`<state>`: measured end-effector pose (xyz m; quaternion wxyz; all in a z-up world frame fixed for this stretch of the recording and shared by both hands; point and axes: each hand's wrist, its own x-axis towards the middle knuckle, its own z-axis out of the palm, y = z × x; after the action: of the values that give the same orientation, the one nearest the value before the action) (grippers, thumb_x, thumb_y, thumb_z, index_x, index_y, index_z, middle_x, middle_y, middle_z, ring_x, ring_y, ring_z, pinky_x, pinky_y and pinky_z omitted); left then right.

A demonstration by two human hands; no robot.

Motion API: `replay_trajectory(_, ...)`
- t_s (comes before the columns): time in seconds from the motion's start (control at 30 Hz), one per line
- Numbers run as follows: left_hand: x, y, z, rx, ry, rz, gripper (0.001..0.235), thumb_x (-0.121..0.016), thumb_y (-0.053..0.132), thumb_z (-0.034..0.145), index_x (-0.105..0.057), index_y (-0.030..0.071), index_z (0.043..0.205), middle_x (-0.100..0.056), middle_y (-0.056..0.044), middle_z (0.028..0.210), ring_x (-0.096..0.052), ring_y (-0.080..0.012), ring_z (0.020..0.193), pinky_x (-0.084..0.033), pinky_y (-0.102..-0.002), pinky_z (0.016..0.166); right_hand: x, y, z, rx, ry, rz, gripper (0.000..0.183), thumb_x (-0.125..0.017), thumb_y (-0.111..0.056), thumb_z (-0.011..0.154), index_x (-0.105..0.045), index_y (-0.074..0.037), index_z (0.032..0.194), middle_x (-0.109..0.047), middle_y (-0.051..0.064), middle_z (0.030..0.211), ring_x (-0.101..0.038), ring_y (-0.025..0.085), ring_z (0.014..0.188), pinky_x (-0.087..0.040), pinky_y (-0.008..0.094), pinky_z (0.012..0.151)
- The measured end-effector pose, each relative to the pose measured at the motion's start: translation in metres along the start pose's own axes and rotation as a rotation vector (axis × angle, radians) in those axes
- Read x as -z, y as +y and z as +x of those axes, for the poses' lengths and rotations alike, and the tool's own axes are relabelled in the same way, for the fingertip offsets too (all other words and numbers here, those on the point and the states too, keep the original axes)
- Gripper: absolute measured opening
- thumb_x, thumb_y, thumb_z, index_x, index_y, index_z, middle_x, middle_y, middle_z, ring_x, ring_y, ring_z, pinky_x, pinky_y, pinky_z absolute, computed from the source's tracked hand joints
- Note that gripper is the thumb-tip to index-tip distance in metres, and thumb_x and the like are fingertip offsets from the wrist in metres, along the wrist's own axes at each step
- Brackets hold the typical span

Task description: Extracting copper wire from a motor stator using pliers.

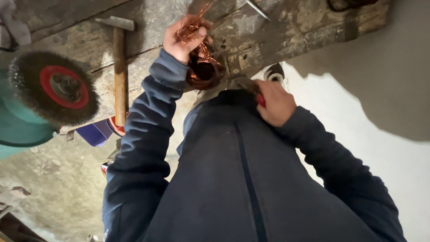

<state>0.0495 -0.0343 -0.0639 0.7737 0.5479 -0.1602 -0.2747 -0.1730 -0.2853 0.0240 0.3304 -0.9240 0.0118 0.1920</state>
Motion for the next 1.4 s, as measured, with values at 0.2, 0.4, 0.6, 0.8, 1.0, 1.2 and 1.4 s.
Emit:
replay_trajectory(0.2, -0.004, -0.001, 0.000, -0.041, -0.021, 0.042, 0.028, -0.072, 0.016, 0.107, -0.065, -0.004, 0.125, -0.072, -0.011, 0.113, -0.073, -0.0211, 0.096, -0.060, -0.034, 0.090, 0.026, -0.041, 0.030, 0.140, 0.235, -0.247, 0.069, -0.071, -0.007, 0.082, -0.049, 0.005, 0.146, -0.057, 0.024, 0.131, -0.053, 0.043, 0.122, -0.049, 0.046, 0.103)
replay_trajectory(0.4, -0.007, 0.002, 0.001, -0.080, -0.050, 0.068, 0.029, -0.073, 0.018, 0.107, -0.064, -0.004, 0.123, -0.071, -0.010, 0.111, -0.072, -0.0202, 0.097, -0.059, -0.032, 0.090, 0.026, -0.050, 0.042, 0.229, 0.298, -0.307, 0.065, -0.068, -0.003, 0.081, -0.051, 0.009, 0.143, -0.056, 0.026, 0.132, -0.052, 0.044, 0.123, -0.047, 0.047, 0.107)
replay_trajectory(0.6, -0.008, 0.006, 0.001, -0.050, -0.050, 0.079, 0.026, -0.072, 0.017, 0.106, -0.064, -0.003, 0.121, -0.071, -0.008, 0.108, -0.072, -0.0186, 0.095, -0.058, -0.031, 0.087, 0.024, -0.042, 0.046, 0.266, 0.307, -0.400, 0.061, -0.064, -0.002, 0.086, -0.051, 0.009, 0.145, -0.055, 0.026, 0.135, -0.051, 0.044, 0.125, -0.047, 0.047, 0.110)
replay_trajectory(0.8, -0.008, 0.009, 0.000, -0.073, -0.059, 0.102, 0.025, -0.072, 0.017, 0.107, -0.063, -0.003, 0.120, -0.071, -0.008, 0.106, -0.072, -0.0175, 0.095, -0.057, -0.030, 0.088, 0.028, -0.031, 0.052, 0.307, 0.271, -0.457, 0.057, -0.061, -0.004, 0.091, -0.052, 0.008, 0.146, -0.055, 0.025, 0.138, -0.050, 0.045, 0.130, -0.046, 0.047, 0.109)
replay_trajectory(1.0, -0.008, 0.007, -0.003, -0.082, -0.035, 0.103, 0.024, -0.071, 0.015, 0.107, -0.063, -0.002, 0.121, -0.071, -0.008, 0.108, -0.071, -0.0171, 0.097, -0.057, -0.030, 0.090, 0.038, -0.036, 0.059, 0.353, 0.245, -0.491, 0.059, -0.061, -0.004, 0.090, -0.051, 0.008, 0.146, -0.055, 0.024, 0.139, -0.050, 0.044, 0.131, -0.046, 0.048, 0.110)
replay_trajectory(1.2, -0.018, 0.011, -0.007, -0.138, 0.032, 0.209, 0.018, -0.070, 0.010, 0.107, -0.064, -0.001, 0.120, -0.071, -0.006, 0.104, -0.070, -0.0141, 0.097, -0.056, -0.028, 0.090, 0.038, -0.029, 0.066, 0.390, 0.258, -0.543, 0.061, -0.062, -0.005, 0.090, -0.051, 0.007, 0.150, -0.053, 0.023, 0.143, -0.048, 0.043, 0.134, -0.047, 0.047, 0.113)
replay_trajectory(1.4, -0.032, 0.032, -0.017, -0.158, 0.082, 0.398, 0.015, -0.070, 0.005, 0.103, -0.066, 0.000, 0.117, -0.070, -0.003, 0.092, -0.065, -0.0095, 0.084, -0.053, -0.025, 0.078, 0.034, -0.033, 0.067, 0.430, 0.244, -0.570, 0.063, -0.063, -0.014, 0.087, -0.051, 0.012, 0.143, -0.055, 0.026, 0.136, -0.050, 0.044, 0.125, -0.048, 0.049, 0.107)
